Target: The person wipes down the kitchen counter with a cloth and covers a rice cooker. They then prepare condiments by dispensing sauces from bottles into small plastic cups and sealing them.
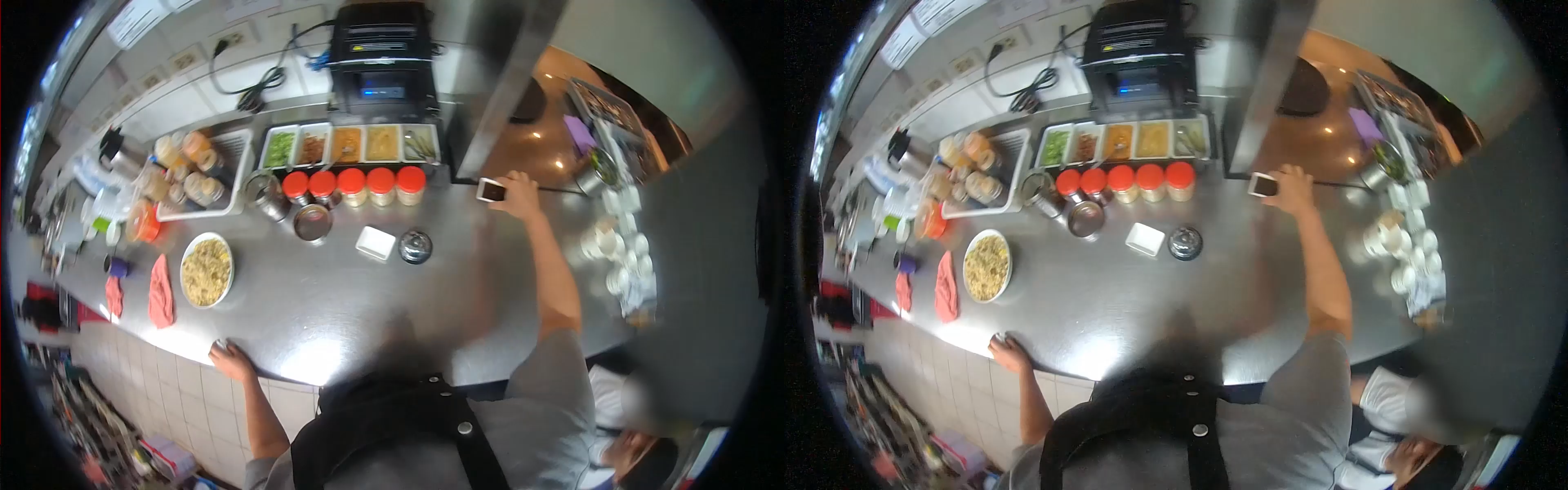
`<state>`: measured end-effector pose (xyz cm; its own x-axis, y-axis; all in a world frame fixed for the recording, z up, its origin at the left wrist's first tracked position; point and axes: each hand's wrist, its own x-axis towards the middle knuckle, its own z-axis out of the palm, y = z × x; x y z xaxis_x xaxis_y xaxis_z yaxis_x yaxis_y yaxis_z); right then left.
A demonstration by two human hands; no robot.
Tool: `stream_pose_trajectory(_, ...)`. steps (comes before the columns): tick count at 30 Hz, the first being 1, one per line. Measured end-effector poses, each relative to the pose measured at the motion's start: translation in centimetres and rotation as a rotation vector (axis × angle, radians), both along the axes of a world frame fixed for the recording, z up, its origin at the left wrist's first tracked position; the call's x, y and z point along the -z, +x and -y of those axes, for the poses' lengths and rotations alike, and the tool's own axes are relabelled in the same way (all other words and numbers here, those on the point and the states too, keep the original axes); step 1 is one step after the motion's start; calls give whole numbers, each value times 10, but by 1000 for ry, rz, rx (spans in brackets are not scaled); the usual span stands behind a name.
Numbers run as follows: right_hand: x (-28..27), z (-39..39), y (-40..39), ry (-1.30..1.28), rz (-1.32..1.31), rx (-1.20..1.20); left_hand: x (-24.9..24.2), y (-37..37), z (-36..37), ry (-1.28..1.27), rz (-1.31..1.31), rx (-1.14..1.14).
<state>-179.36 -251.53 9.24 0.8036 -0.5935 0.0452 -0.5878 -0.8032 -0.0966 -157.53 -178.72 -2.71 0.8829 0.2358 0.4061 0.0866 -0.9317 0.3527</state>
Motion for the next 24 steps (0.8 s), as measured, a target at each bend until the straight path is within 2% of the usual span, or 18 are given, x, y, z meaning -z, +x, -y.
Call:
stream_pose_trajectory(4,20,67,20,53,11,56,-20,-6,17,-31,-58,-46)
stream_pose_trajectory(6,36,92,34,65,4,77,-3,-1,10,-68,4,-52)
stream_pose_trajectory(7,43,102,41,62,12,89,8,1,4,7,48,-28)
stream_pose_trajectory(9,58,121,56,118,-16,113,11,5,22,-35,55,-125)
stream_pose_trajectory(10,70,131,61,123,-17,86,17,4,31,-22,92,-62)
stream_pose_trajectory(11,85,139,65,100,20,122,22,4,42,-133,30,-1)
stream_pose_trajectory(14,98,146,79,125,53,156,2,-20,116,-245,-60,150)
stream_pose_trajectory(15,97,144,80,169,60,172,14,-28,136,-183,34,317)
stream_pose_trajectory(16,94,138,81,145,24,179,13,-34,160,-177,15,439)
stream_pose_trajectory(17,91,130,80,145,22,177,-20,-36,189,-352,-271,591)
stream_pose_trajectory(18,87,119,76,114,54,234,12,-40,212,-300,-190,724)
stream_pose_trajectory(19,84,109,73,80,88,291,-6,-52,241,-304,-317,856)
stream_pose_trajectory(21,83,92,59,73,145,350,-12,-81,285,-317,-352,1170)
stream_pose_trajectory(22,83,83,49,72,201,408,-20,-94,292,-295,-353,1340)
stream_pose_trajectory(24,81,63,24,55,279,367,-21,-110,279,-219,-312,1421)
